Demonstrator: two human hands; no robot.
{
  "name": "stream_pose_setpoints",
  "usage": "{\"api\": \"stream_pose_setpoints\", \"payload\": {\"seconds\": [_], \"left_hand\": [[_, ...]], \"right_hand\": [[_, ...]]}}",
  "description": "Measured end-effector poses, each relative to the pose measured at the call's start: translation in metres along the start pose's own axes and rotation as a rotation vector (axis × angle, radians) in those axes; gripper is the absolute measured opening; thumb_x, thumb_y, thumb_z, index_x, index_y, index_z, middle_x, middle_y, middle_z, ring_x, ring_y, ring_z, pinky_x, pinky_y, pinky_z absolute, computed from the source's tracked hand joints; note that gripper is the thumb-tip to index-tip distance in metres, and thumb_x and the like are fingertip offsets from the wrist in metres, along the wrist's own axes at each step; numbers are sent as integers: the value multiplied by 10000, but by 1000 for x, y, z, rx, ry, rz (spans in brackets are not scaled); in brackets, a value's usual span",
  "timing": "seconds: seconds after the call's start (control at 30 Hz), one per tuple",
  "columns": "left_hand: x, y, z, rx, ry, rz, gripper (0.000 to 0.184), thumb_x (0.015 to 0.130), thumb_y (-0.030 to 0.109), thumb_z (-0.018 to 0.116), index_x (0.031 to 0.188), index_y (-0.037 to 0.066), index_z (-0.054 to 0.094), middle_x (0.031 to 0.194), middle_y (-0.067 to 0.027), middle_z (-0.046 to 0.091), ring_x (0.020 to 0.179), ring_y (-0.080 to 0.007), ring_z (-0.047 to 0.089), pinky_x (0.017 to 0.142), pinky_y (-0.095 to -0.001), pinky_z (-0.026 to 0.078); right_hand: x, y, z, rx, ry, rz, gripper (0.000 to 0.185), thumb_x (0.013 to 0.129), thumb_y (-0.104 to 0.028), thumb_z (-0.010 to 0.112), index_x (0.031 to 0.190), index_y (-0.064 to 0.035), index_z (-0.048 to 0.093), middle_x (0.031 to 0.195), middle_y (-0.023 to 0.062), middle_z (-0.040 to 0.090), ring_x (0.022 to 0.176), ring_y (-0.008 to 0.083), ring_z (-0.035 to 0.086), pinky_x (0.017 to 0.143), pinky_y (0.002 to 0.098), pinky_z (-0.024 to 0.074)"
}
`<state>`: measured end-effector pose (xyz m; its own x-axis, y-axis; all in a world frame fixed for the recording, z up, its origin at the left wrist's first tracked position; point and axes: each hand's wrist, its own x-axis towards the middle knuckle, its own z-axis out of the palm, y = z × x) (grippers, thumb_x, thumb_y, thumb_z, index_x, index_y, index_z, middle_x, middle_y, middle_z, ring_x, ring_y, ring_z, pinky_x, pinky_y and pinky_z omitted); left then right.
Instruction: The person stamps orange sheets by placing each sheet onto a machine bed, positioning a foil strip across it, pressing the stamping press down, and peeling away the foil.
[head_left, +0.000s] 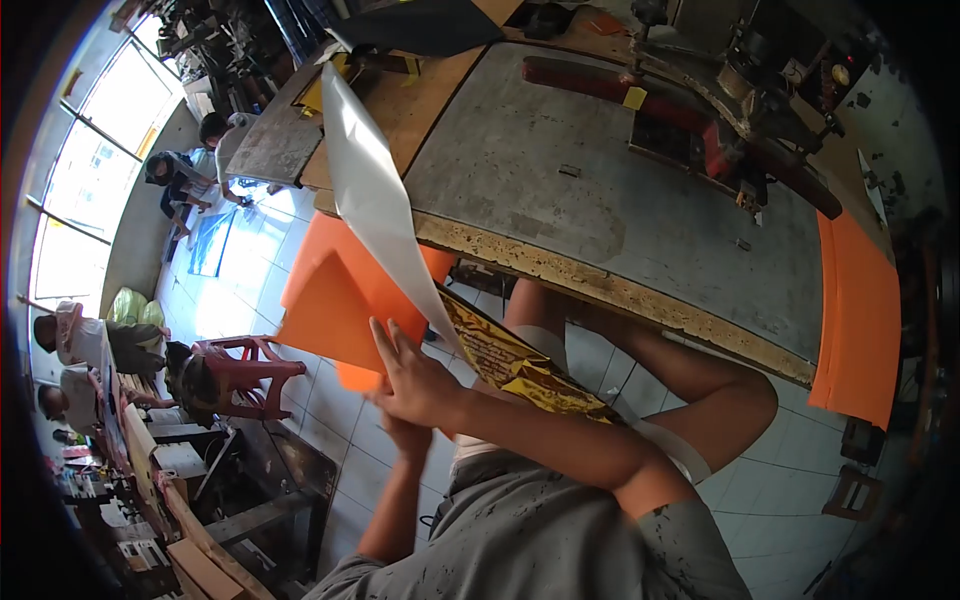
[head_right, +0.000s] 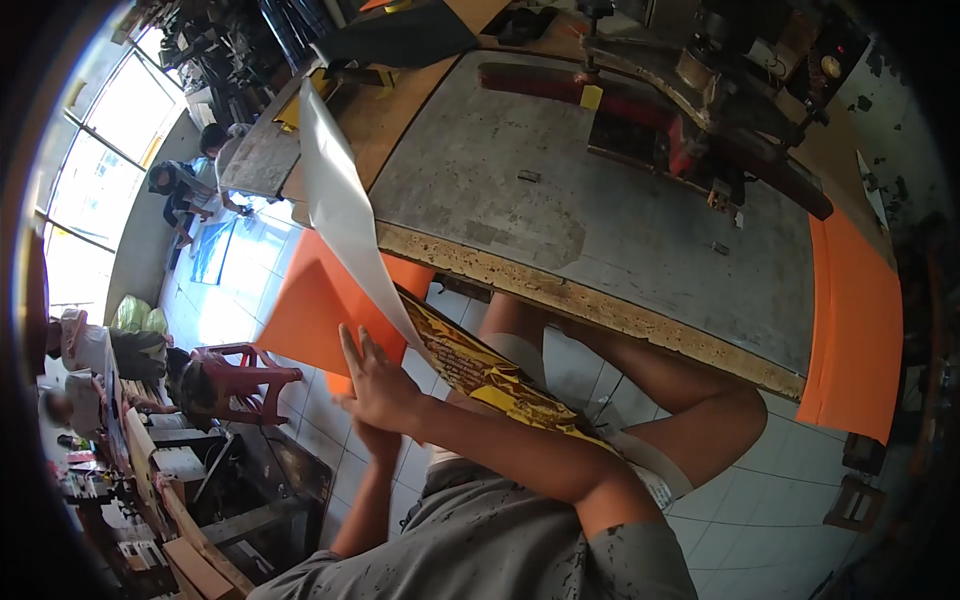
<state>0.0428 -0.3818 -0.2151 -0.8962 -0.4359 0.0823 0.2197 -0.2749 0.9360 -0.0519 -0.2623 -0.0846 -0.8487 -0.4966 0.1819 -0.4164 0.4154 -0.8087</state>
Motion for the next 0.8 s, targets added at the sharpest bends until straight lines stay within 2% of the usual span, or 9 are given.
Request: {"api": "stream_pose_setpoints", "payload": {"seconds": [0.07,0.13,0.17,0.3,0.37,0.4,0.47,0.57,0.8], "left_hand": [[-39,6,25,690,-79,176,417,963,90,622,1339,-63,524,1244,-131,644,1155,-240,618,1008,-373,477],[-53,-13,-4,525,-66,165,534,1000,128,555,1475,-38,376,1438,-170,476,1345,-268,444,1115,-393,359],[-61,-29,-22,438,-63,160,594,1018,146,522,1543,-25,301,1536,-190,393,1441,-281,357,1168,-403,300],[-2,-43,-81,563,412,192,768,1099,176,452,1628,10,-80,1713,-190,-83,1589,-287,-5,1278,-451,118],[51,-49,-148,937,669,93,826,1100,275,499,1611,-33,-73,1693,-265,-4,1569,-339,113,1278,-483,131],[81,-29,-157,758,543,316,871,1085,354,534,1622,-1,-54,1692,-234,100,1545,-333,207,1266,-478,175],[121,35,-122,242,95,75,860,1023,554,545,1640,113,140,1662,-131,277,1512,-310,295,1223,-491,261],[157,97,-59,62,-131,-26,537,974,216,690,1433,15,497,1344,-110,612,1213,-235,603,1038,-399,492],[169,141,152,416,-724,-51,541,949,60,680,1453,-10,496,1325,-107,639,1216,-184,611,1016,-330,507]], "right_hand": [[10,3,17,-96,-148,74,709,945,-214,657,1518,53,336,1210,361,602,1010,421,705,813,464,608],[18,10,23,-178,-321,35,671,916,-131,642,1499,45,361,1026,296,697,823,431,736,690,456,627],[9,14,29,-115,-101,-121,605,899,-60,622,1460,37,414,797,223,701,676,419,721,599,455,603],[-14,-43,-88,201,-44,-136,489,942,-49,603,1414,13,493,870,265,694,762,402,732,658,473,584],[-35,-58,-165,300,11,-22,424,990,-92,603,1393,16,529,962,252,706,849,355,742,740,446,581],[-53,-61,-199,338,74,32,406,1012,-103,596,1399,6,538,1028,236,716,887,304,747,768,420,572],[-98,-59,-253,409,226,207,398,1048,-139,580,1418,0,540,1100,156,723,977,195,717,850,339,548],[-168,-29,-283,510,707,203,448,1049,-132,584,1476,-26,499,1204,121,689,1074,135,660,914,286,529],[-271,38,-319,73,1008,391,562,992,-6,613,1528,-49,449,1366,167,621,1102,174,683,877,283,552]]}}
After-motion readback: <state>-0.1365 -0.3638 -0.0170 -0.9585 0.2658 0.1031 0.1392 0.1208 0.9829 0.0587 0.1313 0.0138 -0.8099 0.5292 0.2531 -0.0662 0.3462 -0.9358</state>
